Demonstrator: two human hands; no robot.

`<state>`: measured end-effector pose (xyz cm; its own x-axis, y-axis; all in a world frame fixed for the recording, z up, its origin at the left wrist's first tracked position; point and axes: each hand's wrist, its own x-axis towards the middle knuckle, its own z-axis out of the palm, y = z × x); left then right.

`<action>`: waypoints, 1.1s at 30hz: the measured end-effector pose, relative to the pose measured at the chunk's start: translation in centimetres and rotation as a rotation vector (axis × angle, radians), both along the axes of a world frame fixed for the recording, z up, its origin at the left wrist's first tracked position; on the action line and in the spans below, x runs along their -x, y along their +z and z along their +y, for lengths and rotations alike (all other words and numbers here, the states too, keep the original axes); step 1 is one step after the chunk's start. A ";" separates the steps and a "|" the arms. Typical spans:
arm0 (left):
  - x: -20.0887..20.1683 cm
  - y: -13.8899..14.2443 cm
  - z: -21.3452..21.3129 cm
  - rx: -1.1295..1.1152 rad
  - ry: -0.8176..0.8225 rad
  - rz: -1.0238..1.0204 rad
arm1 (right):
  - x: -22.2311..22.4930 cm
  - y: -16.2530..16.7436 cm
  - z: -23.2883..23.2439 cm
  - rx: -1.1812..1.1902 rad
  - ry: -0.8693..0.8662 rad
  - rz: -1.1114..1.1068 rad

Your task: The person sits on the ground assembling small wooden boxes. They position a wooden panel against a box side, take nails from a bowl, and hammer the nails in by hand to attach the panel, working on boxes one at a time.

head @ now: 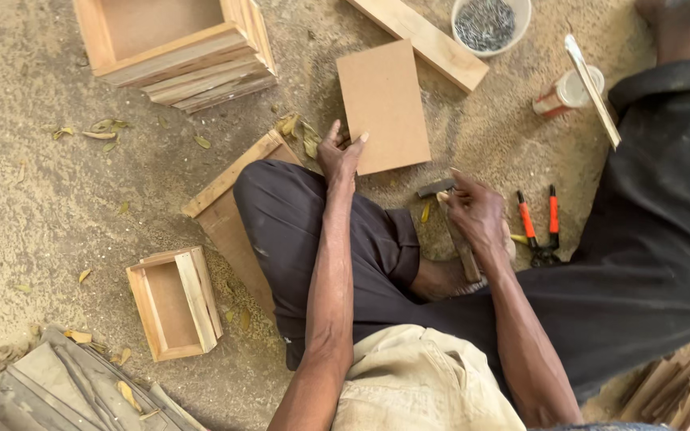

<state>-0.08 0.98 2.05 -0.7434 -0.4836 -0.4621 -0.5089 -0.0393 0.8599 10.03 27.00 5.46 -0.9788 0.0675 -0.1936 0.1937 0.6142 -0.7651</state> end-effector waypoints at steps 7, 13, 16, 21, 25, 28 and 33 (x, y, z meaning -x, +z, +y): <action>-1.3 0.8 -0.6 -0.057 -0.142 0.151 | 0.1 1.7 -1.3 -0.135 0.105 0.112; -2.7 1.9 0.4 0.824 -0.452 0.454 | -0.7 4.0 -1.5 -0.171 0.142 -0.061; -3.8 2.9 2.1 0.864 -0.688 0.583 | -1.4 4.5 -1.3 -0.206 0.207 -0.033; -4.5 3.2 4.2 0.934 -0.879 0.536 | -2.7 4.3 -0.6 -0.091 0.215 -0.062; -4.7 1.9 4.6 1.087 -0.870 0.554 | -3.2 3.7 -0.6 0.123 0.140 -0.129; -5.0 0.7 4.8 1.158 -0.865 0.555 | -2.9 3.3 -1.0 0.114 0.130 -0.213; -5.2 -0.8 4.8 1.245 -0.851 0.590 | -2.3 4.1 -1.1 -0.156 0.212 -0.153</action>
<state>5.08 5.83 1.23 -0.9004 0.3022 0.3129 0.3771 0.9009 0.2149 12.35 25.87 9.52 -0.9346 -0.0947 -0.3429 0.1540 0.7613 -0.6299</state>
